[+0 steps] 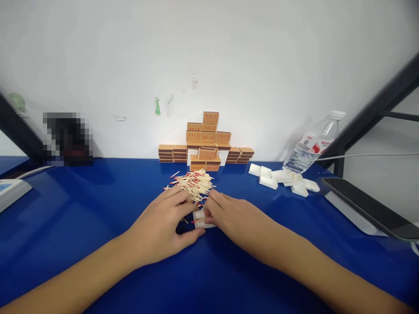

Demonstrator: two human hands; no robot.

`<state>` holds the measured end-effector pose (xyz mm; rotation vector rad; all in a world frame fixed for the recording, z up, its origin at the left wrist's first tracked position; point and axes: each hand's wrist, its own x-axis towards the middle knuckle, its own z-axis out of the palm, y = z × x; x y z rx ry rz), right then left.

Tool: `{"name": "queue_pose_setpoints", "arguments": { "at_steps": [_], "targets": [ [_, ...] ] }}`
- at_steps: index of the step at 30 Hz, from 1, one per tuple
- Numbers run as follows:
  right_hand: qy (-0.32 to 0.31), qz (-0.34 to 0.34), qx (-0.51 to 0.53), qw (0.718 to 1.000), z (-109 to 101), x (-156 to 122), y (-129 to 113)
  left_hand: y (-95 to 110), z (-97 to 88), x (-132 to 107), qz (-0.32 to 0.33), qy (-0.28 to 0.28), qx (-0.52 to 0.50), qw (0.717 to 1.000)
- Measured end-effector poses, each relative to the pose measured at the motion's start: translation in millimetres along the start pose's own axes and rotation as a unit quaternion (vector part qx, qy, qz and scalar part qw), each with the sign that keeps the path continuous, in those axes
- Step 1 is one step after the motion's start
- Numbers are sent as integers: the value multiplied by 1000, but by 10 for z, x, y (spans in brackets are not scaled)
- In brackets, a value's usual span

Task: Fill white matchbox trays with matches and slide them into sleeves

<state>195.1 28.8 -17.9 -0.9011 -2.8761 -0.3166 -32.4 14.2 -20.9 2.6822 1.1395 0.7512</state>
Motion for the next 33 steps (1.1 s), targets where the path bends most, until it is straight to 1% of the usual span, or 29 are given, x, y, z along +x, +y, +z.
{"name": "queue_pose_setpoints", "arguments": {
  "at_steps": [2,4,6,9,12,14,16,20,25,28,33],
  "targets": [
    [10,-2,6,1000,-3,20,-14,3,4,-1,0,-1,-1,1000],
    [23,10,58,998,-54,25,28,0,3,-4,-1,-3,0,1000],
    [39,39,118,991,-139,10,117,-6,-1,-5,-2,-4,4,1000],
    [68,75,160,982,-262,-33,262,-12,-9,-2,2,-1,11,1000],
    [45,63,241,967,-298,-56,295,-8,-12,2,5,2,13,1000],
    [30,53,302,951,-272,-46,234,-1,-11,2,5,-2,7,1000],
    [22,47,337,940,-224,-22,144,9,-9,2,10,-9,-6,1000],
    [-1,36,352,935,-160,10,40,27,-6,8,30,-13,-22,999],
    [-40,40,321,945,-210,-7,71,36,-6,16,34,-11,-20,999],
    [-38,33,346,937,-226,-20,77,33,-5,10,30,-19,-19,999],
    [-41,28,384,922,-192,-23,50,28,-4,2,30,-37,-18,999]
  ]
}}
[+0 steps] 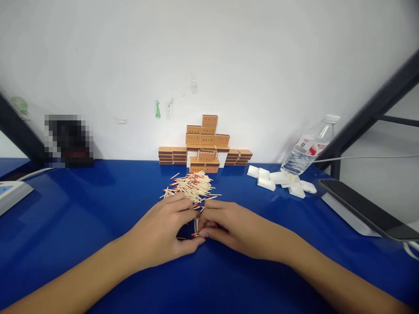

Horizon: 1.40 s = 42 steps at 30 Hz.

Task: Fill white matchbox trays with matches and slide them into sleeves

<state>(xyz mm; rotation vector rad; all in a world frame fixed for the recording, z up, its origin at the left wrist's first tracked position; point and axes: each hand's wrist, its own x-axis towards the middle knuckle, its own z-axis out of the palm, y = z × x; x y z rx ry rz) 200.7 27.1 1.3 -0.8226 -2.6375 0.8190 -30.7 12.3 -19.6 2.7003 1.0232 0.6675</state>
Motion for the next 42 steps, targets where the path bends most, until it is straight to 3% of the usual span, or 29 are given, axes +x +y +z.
{"name": "queue_pose_setpoints", "arguments": {
  "at_steps": [18,32,37,42],
  "targets": [
    [-23,30,-5,999,-14,-52,-101,38,-54,-4,-1,-22,3,1000],
    [39,17,-17,999,-11,-12,-67,62,-80,-10,3,-12,-20,1000],
    [36,22,-18,999,67,39,-64,51,-61,-28,12,-6,-15,1000],
    [38,23,-33,998,-6,12,-69,44,-59,-28,2,-20,0,1000]
  ]
}}
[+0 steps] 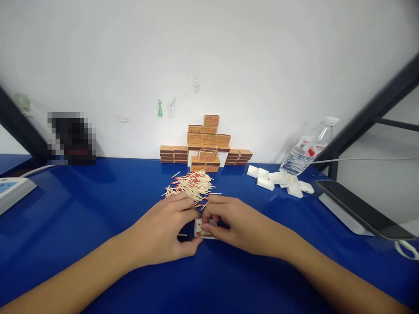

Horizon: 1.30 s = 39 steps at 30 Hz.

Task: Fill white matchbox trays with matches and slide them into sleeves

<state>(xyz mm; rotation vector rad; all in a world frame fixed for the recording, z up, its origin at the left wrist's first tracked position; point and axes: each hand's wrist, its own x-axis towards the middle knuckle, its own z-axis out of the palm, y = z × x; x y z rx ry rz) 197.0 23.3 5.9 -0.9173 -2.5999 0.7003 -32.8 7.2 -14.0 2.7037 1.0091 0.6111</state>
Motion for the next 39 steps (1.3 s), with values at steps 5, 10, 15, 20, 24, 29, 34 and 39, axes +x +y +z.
{"name": "queue_pose_setpoints", "arguments": {
  "at_steps": [5,10,15,20,24,29,34,39],
  "targets": [
    [18,-8,-27,999,-126,3,102,16,-32,7,4,5,8,1000],
    [90,0,-44,995,-132,50,327,77,-38,-12,7,-3,-14,1000],
    [51,19,-50,997,-32,95,383,84,-9,-23,19,-5,-6,1000],
    [13,57,-75,995,5,103,317,20,-20,-18,18,1,14,1000],
    [-4,69,-107,992,-45,67,302,-33,-15,-14,-12,0,26,1000],
    [29,68,-59,996,-150,12,248,-74,6,-1,-32,22,41,998],
    [-29,55,-76,995,-129,-22,181,-89,-6,7,-44,29,52,997],
    [-26,59,-111,992,-119,-32,183,-106,-22,-3,-52,37,56,996]
  ]
}}
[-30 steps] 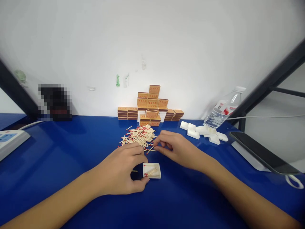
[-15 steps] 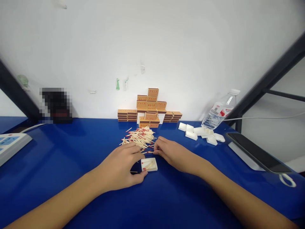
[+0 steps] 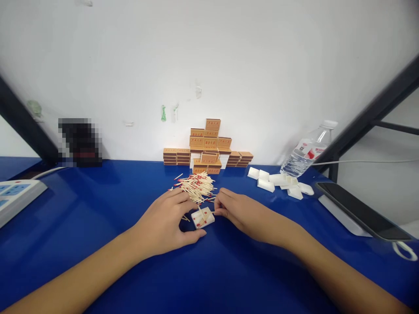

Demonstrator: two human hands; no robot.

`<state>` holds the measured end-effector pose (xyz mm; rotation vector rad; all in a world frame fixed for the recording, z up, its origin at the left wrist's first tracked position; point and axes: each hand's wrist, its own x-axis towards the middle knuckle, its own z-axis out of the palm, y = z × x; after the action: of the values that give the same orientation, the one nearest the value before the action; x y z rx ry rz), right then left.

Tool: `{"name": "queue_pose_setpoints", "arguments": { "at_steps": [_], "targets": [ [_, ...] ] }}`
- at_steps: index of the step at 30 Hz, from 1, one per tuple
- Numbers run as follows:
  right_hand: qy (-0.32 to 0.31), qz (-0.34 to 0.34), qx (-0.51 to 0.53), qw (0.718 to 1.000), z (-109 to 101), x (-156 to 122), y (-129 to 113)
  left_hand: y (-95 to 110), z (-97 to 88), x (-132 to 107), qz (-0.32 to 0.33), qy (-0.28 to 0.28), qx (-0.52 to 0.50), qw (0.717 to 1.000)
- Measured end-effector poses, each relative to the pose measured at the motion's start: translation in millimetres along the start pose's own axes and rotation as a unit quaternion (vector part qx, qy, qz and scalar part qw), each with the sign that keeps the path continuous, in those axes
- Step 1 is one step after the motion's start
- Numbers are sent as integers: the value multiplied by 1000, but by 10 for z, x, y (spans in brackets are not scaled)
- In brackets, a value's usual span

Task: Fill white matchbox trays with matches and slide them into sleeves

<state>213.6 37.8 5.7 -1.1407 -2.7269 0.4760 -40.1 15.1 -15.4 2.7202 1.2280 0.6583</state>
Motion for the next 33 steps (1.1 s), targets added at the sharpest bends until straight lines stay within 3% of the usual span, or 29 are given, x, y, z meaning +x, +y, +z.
{"name": "queue_pose_setpoints", "arguments": {
  "at_steps": [12,22,33],
  "targets": [
    [30,-55,-84,995,236,77,-97,27,43,-6,13,-10,-30,999],
    [53,-76,-1,996,88,55,-85,31,31,-20,30,-15,-40,999],
    [58,-73,-60,994,141,81,-73,29,17,15,34,-34,-24,999]
  ]
}}
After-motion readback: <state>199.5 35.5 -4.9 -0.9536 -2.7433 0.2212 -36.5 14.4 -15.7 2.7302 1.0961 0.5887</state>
